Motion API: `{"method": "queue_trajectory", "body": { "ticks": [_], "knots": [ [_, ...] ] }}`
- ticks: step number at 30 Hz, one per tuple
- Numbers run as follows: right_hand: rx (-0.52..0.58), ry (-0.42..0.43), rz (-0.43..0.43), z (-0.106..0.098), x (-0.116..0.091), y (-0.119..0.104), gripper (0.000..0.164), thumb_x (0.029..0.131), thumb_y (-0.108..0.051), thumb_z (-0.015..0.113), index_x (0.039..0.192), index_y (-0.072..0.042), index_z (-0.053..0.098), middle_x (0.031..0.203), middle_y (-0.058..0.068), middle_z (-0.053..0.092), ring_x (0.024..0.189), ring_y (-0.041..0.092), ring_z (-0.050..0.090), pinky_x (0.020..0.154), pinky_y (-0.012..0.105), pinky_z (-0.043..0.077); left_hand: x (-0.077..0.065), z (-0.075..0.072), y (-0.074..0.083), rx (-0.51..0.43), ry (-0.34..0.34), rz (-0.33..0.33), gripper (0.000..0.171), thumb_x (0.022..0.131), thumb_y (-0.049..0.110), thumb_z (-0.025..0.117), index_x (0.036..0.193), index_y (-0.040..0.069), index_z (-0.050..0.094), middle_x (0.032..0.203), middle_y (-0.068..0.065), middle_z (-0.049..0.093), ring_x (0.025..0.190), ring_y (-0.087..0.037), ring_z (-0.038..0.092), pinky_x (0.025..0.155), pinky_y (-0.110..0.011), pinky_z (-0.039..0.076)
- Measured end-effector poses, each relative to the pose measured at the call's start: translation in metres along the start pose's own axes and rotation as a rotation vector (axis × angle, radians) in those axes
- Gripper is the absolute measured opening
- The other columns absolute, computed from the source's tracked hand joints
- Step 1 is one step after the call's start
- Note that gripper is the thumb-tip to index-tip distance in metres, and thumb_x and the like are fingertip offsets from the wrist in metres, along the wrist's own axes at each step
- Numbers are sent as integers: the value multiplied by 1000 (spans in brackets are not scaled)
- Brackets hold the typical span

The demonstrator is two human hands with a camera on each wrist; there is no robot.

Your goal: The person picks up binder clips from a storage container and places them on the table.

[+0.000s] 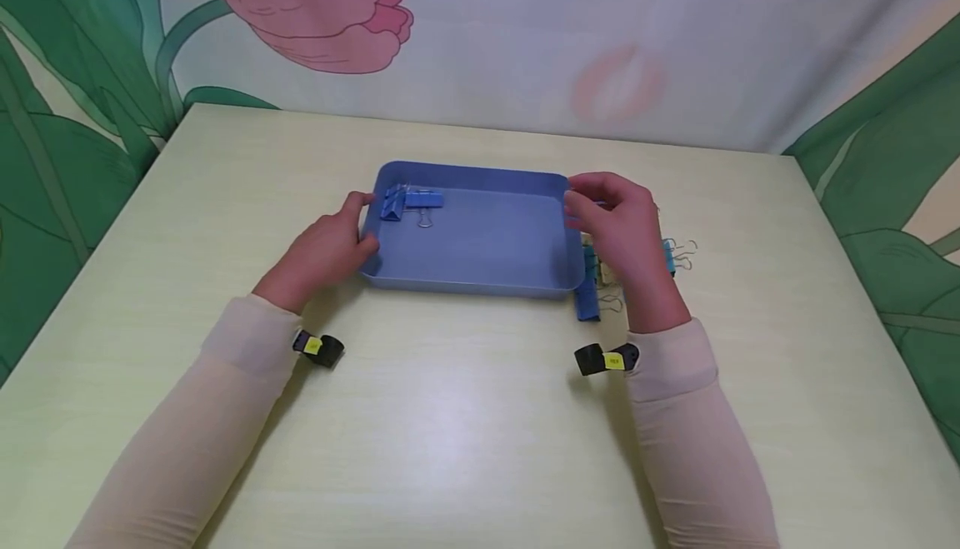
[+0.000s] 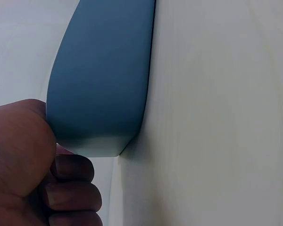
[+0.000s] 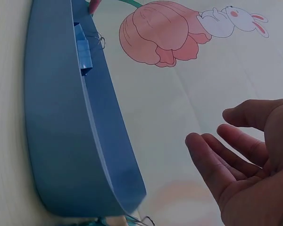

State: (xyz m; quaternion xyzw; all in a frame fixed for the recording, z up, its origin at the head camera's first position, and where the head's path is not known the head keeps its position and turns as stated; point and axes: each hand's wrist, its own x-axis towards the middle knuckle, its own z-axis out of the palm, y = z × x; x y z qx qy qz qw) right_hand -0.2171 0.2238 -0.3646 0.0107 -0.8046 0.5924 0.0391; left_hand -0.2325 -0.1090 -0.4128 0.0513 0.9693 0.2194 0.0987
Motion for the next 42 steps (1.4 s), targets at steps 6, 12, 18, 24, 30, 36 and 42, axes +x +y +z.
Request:
{"method": "queue_trajectory", "body": {
  "ticks": [6,12,18,24,30,36,42],
  "knots": [
    [146,-41,-18,10,9,3,35,81,-23,66,111,-5,61,104,5,60,87,16,66,75,24,52,2,3,3,7,-4,12,58,87,24,41,140,15,21,61,-6,45,54,-22,45,46,-30,31],
    [157,-77,-30,25,18,1,40,80,-28,67,113,-6,61,105,5,60,89,17,66,76,28,52,4,7,6,10,6,15,58,86,24,41,140,16,22,62,-7,46,55,-22,46,46,-31,32],
    [105,-106,-29,47,27,-4,38,81,-31,65,112,-9,62,106,6,60,91,20,66,75,29,53,3,7,9,11,14,16,58,86,24,42,140,16,22,62,-7,47,54,-22,46,45,-31,33],
    [84,-157,-1,69,37,-7,36,81,-31,65,110,-11,62,107,7,60,95,24,64,77,30,52,3,7,11,16,23,14,57,87,25,42,140,17,22,61,-6,46,54,-22,46,45,-31,32],
    [53,-235,22,86,44,-4,32,82,-28,64,110,-12,62,109,12,60,97,28,62,79,32,52,3,9,13,15,18,14,57,86,24,42,139,17,22,61,-6,46,53,-22,46,45,-30,32],
    [5,-316,49,100,47,-2,31,85,-24,62,114,-13,59,108,11,61,98,29,62,81,32,52,2,10,16,14,15,13,57,86,25,41,139,17,22,62,-7,47,54,-22,47,46,-31,33],
    [-40,-397,73,112,52,-1,35,87,-18,58,121,-10,54,111,19,58,99,32,62,80,36,52,3,10,19,15,21,11,57,86,25,42,139,17,22,64,-8,49,56,-23,49,46,-31,34]
  ]
}}
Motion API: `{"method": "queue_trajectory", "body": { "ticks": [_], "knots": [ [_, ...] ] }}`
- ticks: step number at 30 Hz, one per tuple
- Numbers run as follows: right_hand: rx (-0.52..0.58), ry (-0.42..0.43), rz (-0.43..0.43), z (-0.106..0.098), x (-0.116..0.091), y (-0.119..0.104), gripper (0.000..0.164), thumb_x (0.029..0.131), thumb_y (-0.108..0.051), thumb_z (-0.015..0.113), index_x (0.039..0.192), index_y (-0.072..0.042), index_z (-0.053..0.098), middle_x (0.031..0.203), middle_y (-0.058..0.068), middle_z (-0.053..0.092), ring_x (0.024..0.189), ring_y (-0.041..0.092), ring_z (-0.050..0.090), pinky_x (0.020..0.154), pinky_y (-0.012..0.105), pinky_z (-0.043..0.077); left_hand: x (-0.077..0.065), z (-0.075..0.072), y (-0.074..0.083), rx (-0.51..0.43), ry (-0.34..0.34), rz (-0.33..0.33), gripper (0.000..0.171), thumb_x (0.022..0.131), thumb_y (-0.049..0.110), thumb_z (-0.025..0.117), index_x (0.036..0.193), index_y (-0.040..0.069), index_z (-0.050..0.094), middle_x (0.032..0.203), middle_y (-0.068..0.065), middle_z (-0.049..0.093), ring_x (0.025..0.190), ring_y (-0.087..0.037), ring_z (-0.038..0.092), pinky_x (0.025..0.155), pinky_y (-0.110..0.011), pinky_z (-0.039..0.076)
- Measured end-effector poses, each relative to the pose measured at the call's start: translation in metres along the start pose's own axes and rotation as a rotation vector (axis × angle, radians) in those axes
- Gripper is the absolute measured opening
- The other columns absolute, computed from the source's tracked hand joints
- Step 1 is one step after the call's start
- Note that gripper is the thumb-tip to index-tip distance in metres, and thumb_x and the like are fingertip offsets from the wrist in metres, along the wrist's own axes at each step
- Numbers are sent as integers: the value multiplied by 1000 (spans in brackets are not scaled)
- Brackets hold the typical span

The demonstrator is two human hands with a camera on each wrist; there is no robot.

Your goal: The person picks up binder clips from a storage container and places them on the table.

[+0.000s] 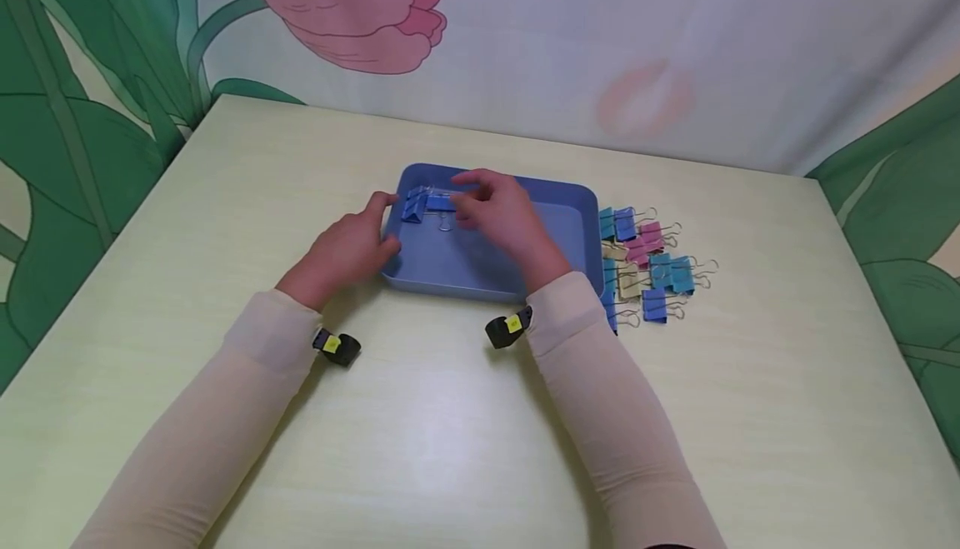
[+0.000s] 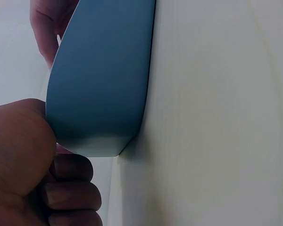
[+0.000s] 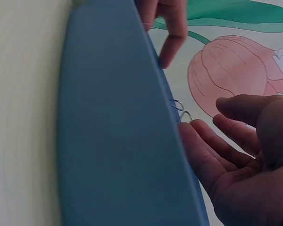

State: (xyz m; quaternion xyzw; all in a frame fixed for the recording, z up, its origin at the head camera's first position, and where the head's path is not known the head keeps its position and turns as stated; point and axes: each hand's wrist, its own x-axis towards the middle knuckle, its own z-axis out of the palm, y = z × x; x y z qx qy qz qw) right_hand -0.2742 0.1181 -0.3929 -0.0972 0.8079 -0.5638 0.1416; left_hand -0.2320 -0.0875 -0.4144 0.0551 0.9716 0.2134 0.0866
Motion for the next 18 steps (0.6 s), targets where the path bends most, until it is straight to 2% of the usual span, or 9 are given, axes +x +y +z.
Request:
{"method": "queue_trajectory", "body": {
  "ticks": [6,10,15,18],
  "knots": [
    [-30,-51,32,8,8,3,41,87,-14,58,127,-9,50,110,21,59,96,33,62,80,38,52,1,1,1,-6,-13,0,57,87,25,42,139,17,22,67,-9,52,59,-24,51,48,-32,35],
    [-34,-66,40,13,9,4,39,87,-14,58,125,-8,51,110,20,60,97,32,62,80,38,52,0,0,1,-3,-10,-3,56,87,26,43,139,17,22,68,-9,52,60,-24,51,48,-32,35],
    [-37,-37,50,14,10,5,31,87,-17,59,115,-5,57,108,15,61,94,30,63,78,35,52,-1,-2,0,-3,-1,3,56,87,25,42,139,17,23,66,-8,50,58,-23,50,48,-32,35],
    [-85,-1,63,12,8,7,26,86,-22,60,108,-7,61,105,10,61,91,27,64,76,33,53,-2,-1,0,-1,6,8,55,87,25,42,138,17,23,65,-9,50,58,-23,49,48,-32,35]
  ]
}}
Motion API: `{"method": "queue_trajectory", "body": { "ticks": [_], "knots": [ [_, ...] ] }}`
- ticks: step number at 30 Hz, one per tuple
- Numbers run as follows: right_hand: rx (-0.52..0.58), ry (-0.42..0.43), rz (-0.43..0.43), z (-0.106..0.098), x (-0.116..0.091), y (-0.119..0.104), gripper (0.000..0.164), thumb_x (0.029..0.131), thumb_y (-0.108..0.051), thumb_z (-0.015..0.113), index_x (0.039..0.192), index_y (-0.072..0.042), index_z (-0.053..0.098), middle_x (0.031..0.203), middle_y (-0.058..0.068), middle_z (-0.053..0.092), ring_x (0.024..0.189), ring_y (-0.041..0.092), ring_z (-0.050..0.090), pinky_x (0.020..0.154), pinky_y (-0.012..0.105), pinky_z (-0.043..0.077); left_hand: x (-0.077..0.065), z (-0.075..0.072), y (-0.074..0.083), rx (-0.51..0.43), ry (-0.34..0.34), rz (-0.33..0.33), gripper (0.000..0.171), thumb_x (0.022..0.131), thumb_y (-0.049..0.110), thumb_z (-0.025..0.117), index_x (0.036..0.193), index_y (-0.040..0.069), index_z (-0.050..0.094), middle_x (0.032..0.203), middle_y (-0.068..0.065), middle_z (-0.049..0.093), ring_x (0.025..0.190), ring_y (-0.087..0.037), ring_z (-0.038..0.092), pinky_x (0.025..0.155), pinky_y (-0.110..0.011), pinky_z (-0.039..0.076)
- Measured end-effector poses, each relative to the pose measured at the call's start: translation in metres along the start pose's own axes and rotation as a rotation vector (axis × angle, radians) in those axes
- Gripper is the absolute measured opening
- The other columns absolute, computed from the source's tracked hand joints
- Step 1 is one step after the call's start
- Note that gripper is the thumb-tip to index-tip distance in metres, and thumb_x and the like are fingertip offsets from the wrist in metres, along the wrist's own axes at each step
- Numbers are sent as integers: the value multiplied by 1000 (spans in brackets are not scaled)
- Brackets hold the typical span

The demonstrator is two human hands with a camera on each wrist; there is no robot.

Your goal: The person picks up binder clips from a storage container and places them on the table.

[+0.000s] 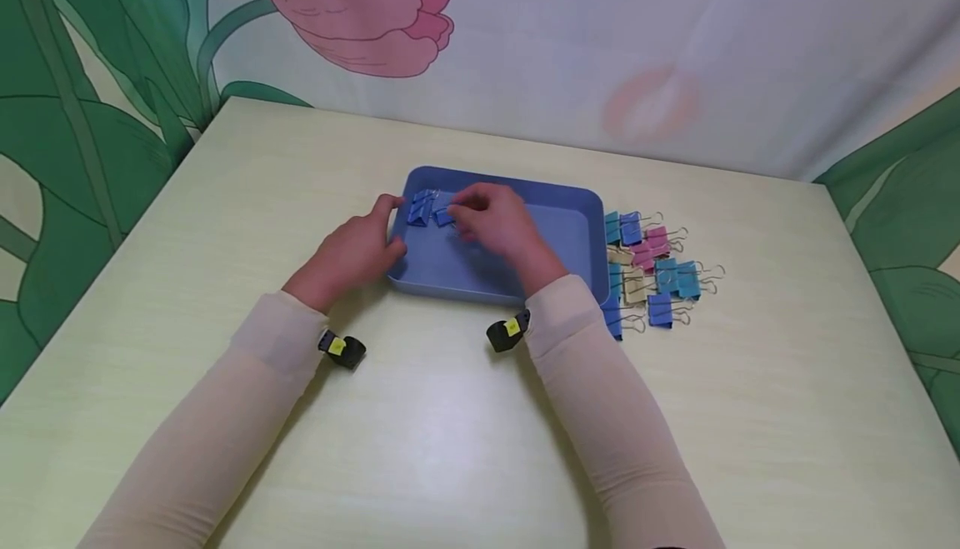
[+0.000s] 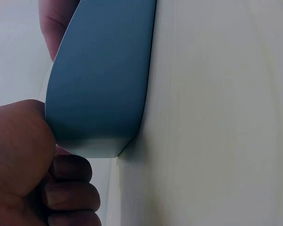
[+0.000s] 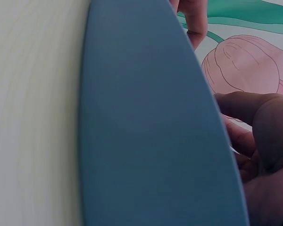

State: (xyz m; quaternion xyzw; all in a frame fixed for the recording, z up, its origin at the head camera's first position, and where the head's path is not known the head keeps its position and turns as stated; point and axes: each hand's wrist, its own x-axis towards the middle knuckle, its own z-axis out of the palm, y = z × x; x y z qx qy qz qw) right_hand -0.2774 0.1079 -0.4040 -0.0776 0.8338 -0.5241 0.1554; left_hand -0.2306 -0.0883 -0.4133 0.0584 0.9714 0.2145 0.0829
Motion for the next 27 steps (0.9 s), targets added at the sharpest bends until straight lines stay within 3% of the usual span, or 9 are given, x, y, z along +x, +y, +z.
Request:
{"method": "queue_trajectory", "body": {
  "ticks": [9,17,27],
  "knots": [
    [-346,127,-71,-12,-15,4,14,84,-31,62,87,-18,65,84,1,65,72,16,61,64,31,44,0,0,3,-4,2,-9,55,86,24,42,138,17,24,63,-6,47,55,-22,47,47,-31,33],
    [-384,177,-86,-20,-22,9,22,85,-22,61,105,-14,65,97,1,66,79,14,62,69,31,49,0,0,3,-6,7,-7,56,86,24,42,138,17,24,63,-7,48,57,-23,48,48,-31,33],
    [-395,169,-85,-25,-28,14,19,83,-23,63,99,-13,69,92,1,67,78,15,61,71,32,48,3,2,3,-16,-8,-19,56,87,25,42,139,17,22,61,-6,45,54,-22,46,47,-30,32]
  ]
}}
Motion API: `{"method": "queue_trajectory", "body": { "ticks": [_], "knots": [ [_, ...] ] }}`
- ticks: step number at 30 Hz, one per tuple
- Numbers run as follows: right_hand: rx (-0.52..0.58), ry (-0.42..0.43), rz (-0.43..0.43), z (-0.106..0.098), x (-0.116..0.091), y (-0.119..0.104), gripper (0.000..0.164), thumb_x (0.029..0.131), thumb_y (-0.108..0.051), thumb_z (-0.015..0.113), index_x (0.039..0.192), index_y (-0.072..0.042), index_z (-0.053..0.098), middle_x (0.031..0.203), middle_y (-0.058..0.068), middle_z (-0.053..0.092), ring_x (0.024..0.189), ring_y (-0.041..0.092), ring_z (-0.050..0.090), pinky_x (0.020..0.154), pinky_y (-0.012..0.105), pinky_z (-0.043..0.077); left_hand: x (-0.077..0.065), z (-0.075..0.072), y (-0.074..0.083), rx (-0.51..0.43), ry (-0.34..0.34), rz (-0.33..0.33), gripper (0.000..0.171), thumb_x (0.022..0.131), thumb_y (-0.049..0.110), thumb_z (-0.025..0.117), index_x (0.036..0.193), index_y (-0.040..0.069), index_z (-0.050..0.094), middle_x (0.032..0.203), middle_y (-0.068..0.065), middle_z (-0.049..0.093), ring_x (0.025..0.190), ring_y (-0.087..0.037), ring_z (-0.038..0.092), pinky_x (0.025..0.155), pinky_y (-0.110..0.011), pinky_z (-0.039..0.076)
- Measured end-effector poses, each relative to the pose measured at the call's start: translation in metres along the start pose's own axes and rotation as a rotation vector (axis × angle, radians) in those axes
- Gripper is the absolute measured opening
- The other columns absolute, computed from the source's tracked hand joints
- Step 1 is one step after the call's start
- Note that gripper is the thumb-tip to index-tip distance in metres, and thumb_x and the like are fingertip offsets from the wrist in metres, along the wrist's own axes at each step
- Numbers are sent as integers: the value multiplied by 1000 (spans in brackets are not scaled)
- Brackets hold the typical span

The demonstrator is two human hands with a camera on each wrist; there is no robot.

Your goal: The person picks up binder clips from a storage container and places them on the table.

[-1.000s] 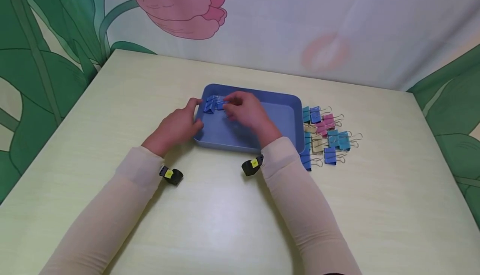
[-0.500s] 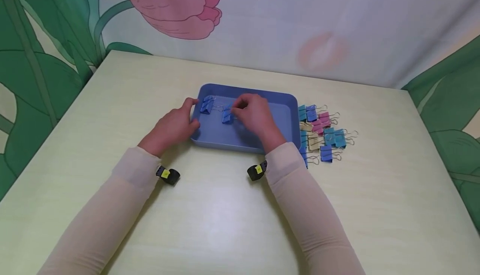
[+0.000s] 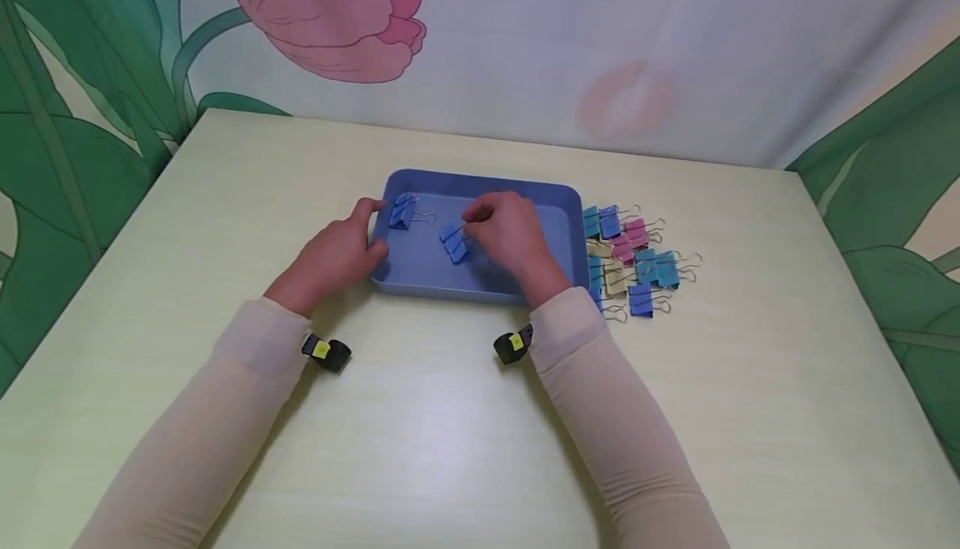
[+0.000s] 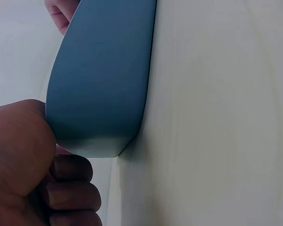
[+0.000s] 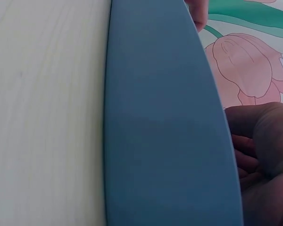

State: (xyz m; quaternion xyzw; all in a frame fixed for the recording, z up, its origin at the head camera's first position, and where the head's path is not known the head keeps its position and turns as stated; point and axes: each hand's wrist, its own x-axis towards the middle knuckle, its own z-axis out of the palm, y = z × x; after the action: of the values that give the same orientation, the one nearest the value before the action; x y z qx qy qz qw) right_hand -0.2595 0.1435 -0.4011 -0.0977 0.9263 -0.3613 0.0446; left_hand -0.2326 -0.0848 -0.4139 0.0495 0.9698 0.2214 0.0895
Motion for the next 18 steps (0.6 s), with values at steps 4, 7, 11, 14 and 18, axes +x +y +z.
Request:
{"method": "queue_trajectory", "body": {
  "ticks": [4,7,11,14,18],
  "knots": [
    [20,24,-2,1,0,3,16,83,-24,63,94,-15,70,90,0,67,76,13,61,69,32,48,1,0,0,4,2,2,56,87,26,42,139,16,22,61,-6,45,54,-22,46,47,-30,32],
    [48,31,-5,2,-2,6,15,84,-23,63,94,-14,69,90,0,68,74,12,63,69,32,49,2,1,0,3,3,6,56,87,26,42,139,16,23,60,-6,45,54,-22,46,47,-30,32],
    [85,35,-5,2,-4,9,19,84,-21,62,101,-13,67,94,1,68,75,12,64,71,32,50,2,1,1,0,5,9,56,87,26,42,139,16,23,60,-6,44,53,-22,46,47,-30,32],
    [111,39,-2,-1,-5,9,22,84,-19,62,105,-14,67,97,0,68,78,12,65,71,32,50,1,0,1,-1,4,8,56,87,26,42,139,16,22,59,-6,43,53,-22,45,46,-30,31],
    [138,43,-2,-6,-10,7,21,85,-18,61,104,-14,68,95,1,69,80,12,65,70,31,50,0,-1,1,-5,-3,8,57,87,25,41,139,15,22,59,-5,43,52,-21,45,46,-29,31]
  ]
}}
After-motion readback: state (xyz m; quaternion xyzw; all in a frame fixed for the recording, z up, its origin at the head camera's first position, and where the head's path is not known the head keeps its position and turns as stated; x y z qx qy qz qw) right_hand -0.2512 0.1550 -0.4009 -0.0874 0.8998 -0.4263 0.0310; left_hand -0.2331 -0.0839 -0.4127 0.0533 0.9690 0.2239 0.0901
